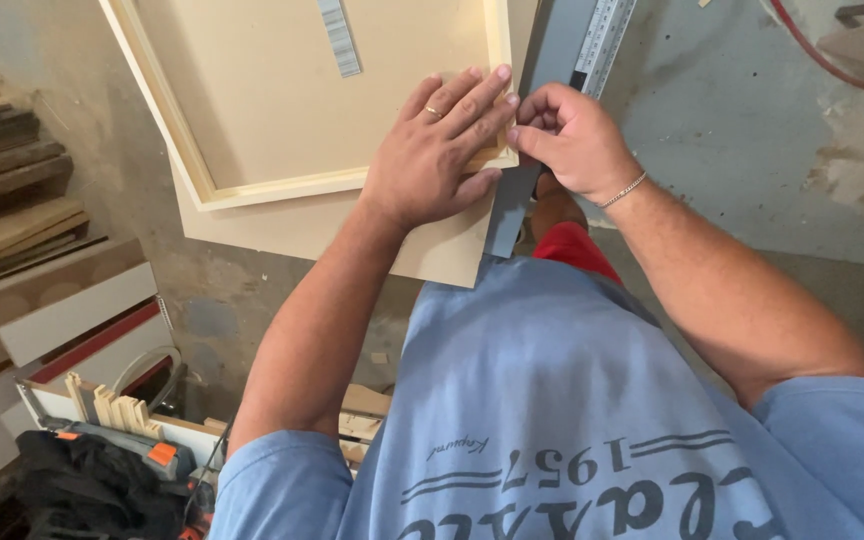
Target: Assembling a wooden frame by applying wood glue to strips and fastening them with a pneumatic nail gun.
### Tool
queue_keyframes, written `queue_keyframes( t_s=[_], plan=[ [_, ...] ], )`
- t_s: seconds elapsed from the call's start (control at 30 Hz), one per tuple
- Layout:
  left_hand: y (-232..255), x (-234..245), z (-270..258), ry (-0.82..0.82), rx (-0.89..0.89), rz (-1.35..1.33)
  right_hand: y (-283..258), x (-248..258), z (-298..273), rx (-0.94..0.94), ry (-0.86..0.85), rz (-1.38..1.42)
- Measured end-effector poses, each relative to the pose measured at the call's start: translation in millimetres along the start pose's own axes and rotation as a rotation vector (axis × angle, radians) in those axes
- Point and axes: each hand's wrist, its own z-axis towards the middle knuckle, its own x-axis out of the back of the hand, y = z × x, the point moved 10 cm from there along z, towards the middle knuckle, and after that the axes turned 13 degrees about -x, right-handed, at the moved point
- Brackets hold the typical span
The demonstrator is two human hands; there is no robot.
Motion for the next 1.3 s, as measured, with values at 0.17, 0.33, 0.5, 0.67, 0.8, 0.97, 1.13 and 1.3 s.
queue_keyframes(
  t_s=[0.17, 0.33, 0.5, 0.67, 0.8, 0.97, 1.13, 1.3],
  plan=[
    [1, 2, 1, 0.001, -0.003, -0.004, 0, 0, 0, 0.015, 0.003, -0.024],
    [0, 1, 1, 0.024, -0.006, -0.025, 0, 0, -1, 0.005, 0.004, -0.111],
    [1, 2, 2, 0.044, -0.010, 0.001, -19, 1, -22, 0.114, 0.099, -0.276],
    [0, -1, 1, 0.003, -0.004, 0.016, -23, -10, -57, 0.557, 0.281, -0.668],
    [1, 0, 2, 0.019, 0.000, 0.005, -15, -21, -61, 0.701, 0.352, -0.923],
    [2, 4, 2, 0.051, -0.016, -0.004, -29, -25, -64, 0.909, 0.420, -1.018],
    [2, 2, 2, 0.059, -0.017, 0.019, -32, -27, -67, 1.004, 0.386, -1.042],
    [3, 5, 3, 0.059, -0.010, 0.002, -30, -27, -67, 1.049, 0.385, -1.044]
  ],
)
